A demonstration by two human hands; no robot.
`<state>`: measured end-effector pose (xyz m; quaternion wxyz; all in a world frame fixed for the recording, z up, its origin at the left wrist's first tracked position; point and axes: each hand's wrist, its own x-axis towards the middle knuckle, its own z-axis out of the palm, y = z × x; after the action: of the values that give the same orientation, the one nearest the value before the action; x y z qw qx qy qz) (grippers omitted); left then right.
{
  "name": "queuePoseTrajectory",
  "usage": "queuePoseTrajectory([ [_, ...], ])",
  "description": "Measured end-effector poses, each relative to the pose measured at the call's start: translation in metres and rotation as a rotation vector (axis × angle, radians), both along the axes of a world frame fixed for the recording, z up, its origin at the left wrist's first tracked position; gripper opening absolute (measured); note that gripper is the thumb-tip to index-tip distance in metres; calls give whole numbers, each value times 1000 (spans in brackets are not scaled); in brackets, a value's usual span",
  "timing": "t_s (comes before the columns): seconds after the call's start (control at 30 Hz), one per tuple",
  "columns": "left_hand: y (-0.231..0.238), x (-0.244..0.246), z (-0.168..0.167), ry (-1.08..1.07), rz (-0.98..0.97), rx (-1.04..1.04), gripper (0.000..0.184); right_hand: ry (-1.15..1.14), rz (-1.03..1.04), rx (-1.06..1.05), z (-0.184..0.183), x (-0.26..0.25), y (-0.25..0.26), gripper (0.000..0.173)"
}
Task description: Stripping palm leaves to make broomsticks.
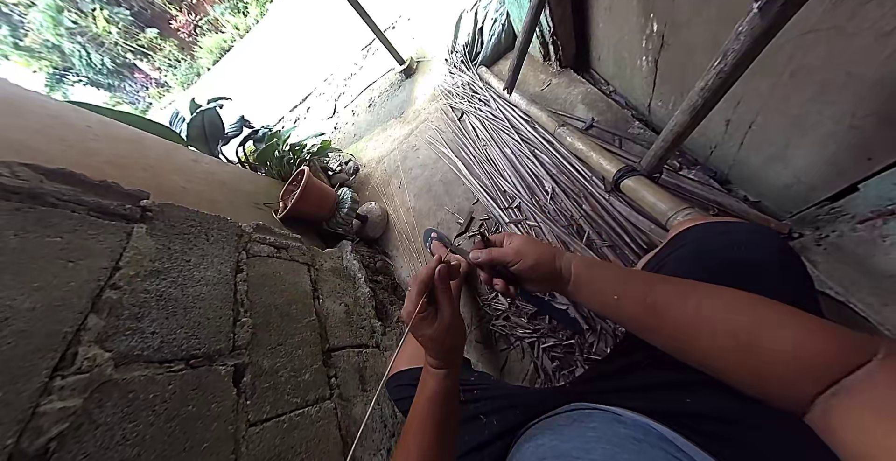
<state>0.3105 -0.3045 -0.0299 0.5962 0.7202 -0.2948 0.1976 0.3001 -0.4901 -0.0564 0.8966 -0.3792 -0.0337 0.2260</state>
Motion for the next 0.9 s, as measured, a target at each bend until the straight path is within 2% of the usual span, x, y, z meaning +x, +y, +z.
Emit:
queuePoseTrajectory([
  [0.1, 0, -5, 4, -14, -18, -37, 15, 101, -98, -35, 2, 8, -6, 17],
  [0.2, 2, -9, 9, -45, -19, -5, 15, 361, -284, -83, -9, 26, -20, 21],
  [0.27, 3, -10, 13, -33, -12, 14, 15, 427, -371, -90, -14, 31, -26, 21],
  [0.4, 3, -8, 18, 110, 53, -38, 14, 276, -352, -117, 0, 21, -24, 22],
  [0.57, 1, -9, 18, 259, 58, -170, 16, -18, -51, 0, 14, 0, -10, 29],
  [0.77, -13, -19, 19, 326, 19, -294, 15, 14, -6, 85, 18, -10, 3, 29],
  [0.9, -19, -24, 25, 346, 12, -320, 17, 72, -121, 135, 19, -4, -5, 27],
])
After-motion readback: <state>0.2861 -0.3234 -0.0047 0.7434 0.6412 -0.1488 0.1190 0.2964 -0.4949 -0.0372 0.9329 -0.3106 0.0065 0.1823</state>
